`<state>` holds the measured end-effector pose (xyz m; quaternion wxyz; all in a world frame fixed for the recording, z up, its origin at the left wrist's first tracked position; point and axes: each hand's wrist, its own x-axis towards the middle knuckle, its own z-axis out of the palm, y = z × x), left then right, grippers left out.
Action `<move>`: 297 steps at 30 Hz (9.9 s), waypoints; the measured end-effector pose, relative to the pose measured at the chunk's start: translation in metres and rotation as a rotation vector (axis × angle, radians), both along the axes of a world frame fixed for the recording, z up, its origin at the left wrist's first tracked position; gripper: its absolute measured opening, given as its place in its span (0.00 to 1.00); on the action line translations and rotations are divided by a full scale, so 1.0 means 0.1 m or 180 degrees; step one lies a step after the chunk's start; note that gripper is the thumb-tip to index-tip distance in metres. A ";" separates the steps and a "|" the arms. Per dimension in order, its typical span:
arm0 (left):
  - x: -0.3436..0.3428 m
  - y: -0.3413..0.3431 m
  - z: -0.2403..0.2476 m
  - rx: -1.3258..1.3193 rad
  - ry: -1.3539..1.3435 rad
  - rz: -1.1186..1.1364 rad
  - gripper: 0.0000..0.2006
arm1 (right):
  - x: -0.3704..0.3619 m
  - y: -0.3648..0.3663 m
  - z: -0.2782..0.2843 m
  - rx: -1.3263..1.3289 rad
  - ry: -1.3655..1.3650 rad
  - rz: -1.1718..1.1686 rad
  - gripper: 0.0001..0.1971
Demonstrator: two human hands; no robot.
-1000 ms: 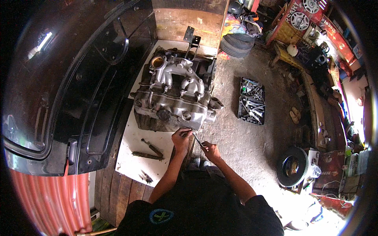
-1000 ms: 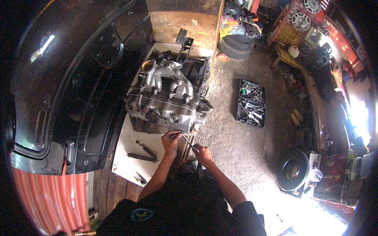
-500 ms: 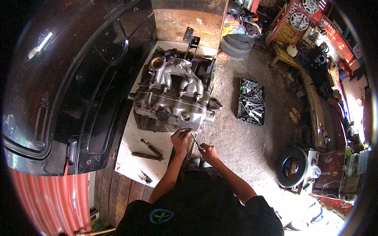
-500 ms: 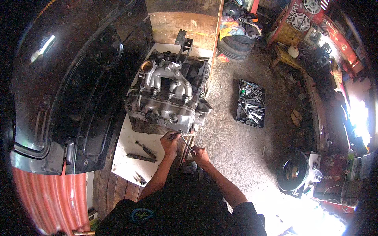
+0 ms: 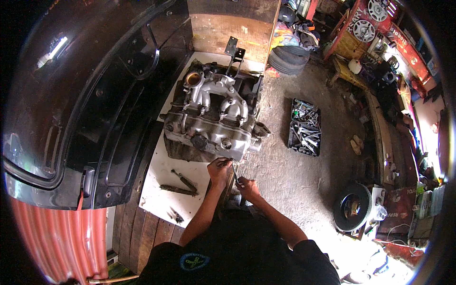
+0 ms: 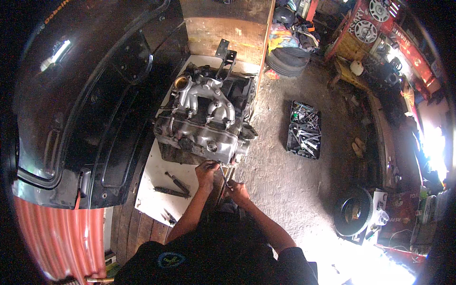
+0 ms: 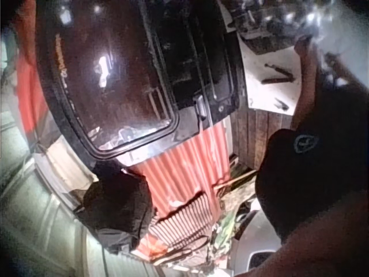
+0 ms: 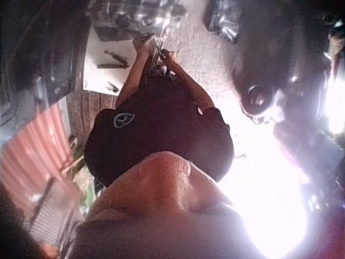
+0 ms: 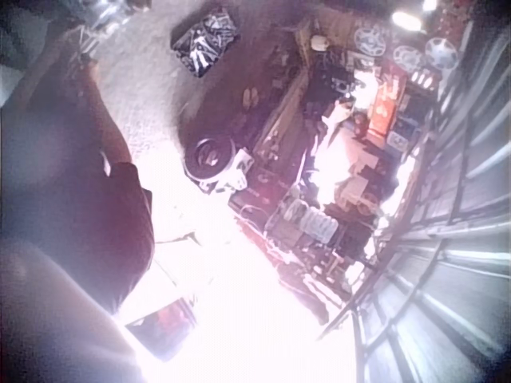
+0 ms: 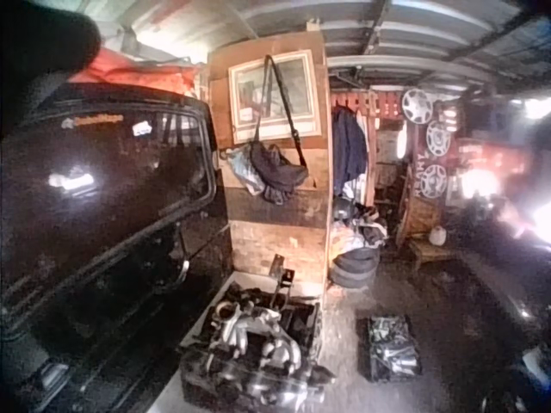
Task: The person uses a wrench to loosen and remove bolts from a disassembled engine block placed on a workbench. The person then uses a socket wrench to remove additional bolts from the engine block.
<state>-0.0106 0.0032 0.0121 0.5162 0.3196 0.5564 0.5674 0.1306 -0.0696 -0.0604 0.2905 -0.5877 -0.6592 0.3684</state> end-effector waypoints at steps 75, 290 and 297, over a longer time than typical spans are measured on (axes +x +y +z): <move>-0.06 0.00 0.06 0.0437 0.0631 -0.0358 0.05 | 0.43 0.04 0.31 -0.0023 0.0380 -0.0075 0.09; -0.02 -0.23 -0.10 0.0207 -0.1425 -0.0356 0.10 | -0.03 0.44 2.10 0.1445 0.0364 0.0234 0.11; -0.15 -0.32 -0.25 0.0102 -0.1019 -0.0506 0.10 | 0.25 0.02 1.65 0.0773 0.0967 -0.0533 0.07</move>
